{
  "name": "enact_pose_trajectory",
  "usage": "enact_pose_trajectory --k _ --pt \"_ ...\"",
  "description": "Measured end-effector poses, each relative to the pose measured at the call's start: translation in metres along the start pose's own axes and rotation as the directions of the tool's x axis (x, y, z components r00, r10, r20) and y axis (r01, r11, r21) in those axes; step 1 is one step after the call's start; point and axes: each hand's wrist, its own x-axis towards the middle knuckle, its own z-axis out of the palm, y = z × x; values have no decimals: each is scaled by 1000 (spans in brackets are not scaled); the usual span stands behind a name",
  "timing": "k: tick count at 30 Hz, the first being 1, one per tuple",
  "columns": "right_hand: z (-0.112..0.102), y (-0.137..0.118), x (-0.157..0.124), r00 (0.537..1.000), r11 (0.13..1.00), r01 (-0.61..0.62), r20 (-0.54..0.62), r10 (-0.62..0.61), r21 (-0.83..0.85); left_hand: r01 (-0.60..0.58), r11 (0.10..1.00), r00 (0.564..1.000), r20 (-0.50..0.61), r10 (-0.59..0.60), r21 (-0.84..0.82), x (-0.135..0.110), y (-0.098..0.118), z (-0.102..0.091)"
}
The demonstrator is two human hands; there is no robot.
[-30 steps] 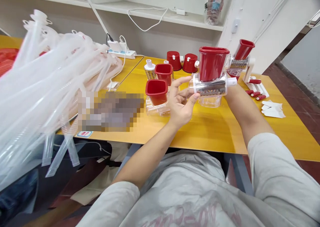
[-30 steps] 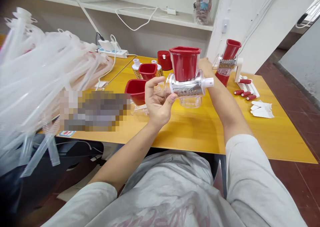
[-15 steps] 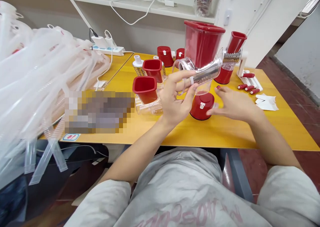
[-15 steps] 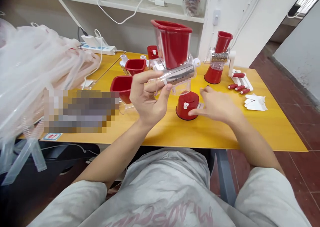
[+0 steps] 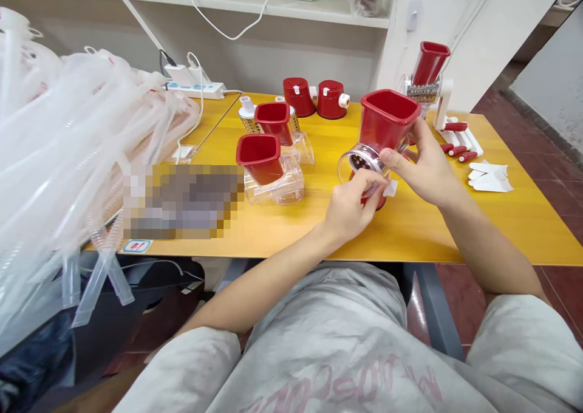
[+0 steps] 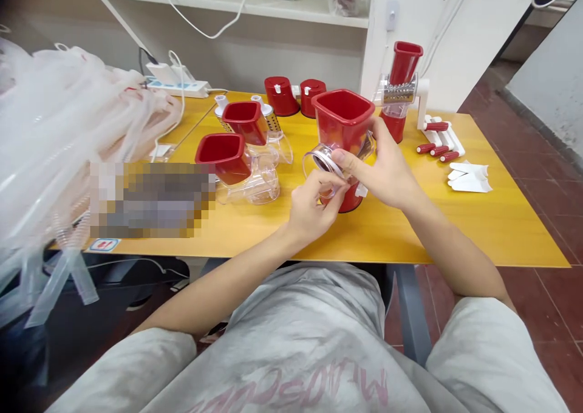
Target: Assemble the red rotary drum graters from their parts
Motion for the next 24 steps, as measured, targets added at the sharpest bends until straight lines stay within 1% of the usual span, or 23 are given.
enact_pose_trajectory --k 3,5,8,11,13,15,17,19,20,21,23,24 --pt "2 11 9 1000 1000 14 5 -14 26 16 1000 995 95 -15 -14 -2 11 -1" --pt "0 21 16 1000 999 18 20 -18 36 66 998 987 150 -63 -16 -3 17 -1" --pt "-2 35 24 999 999 13 39 -15 41 88 995 978 193 -80 -35 -3 23 1" --pt "-2 44 31 997 996 12 72 -18 87 63 997 981 187 -53 -50 -3 34 0" --pt "-3 46 36 995 993 9 94 -20 115 81 995 981 180 -68 -66 -3 48 -5" --pt "-4 47 43 993 992 -8 119 -7 125 119 990 982 158 -105 -81 -3 62 -18" --pt "-7 46 49 988 991 -39 151 18 132 176 980 982 84 -168 -98 -4 67 -36" --pt "-9 45 56 982 989 -69 183 44 132 226 966 973 -19 -230 -127 -4 55 -55" --pt "-10 46 60 979 989 -81 195 56 123 246 959 966 -49 -255 -141 -5 44 -61" --pt "-11 47 64 978 990 -89 199 66 110 259 955 962 -47 -268 -147 -6 31 -66" --pt "-10 51 71 978 991 -97 193 76 97 300 947 954 43 -297 -119 -12 7 -65" --pt "-8 54 75 980 990 -93 186 72 107 311 946 948 100 -302 -91 -15 0 -60"
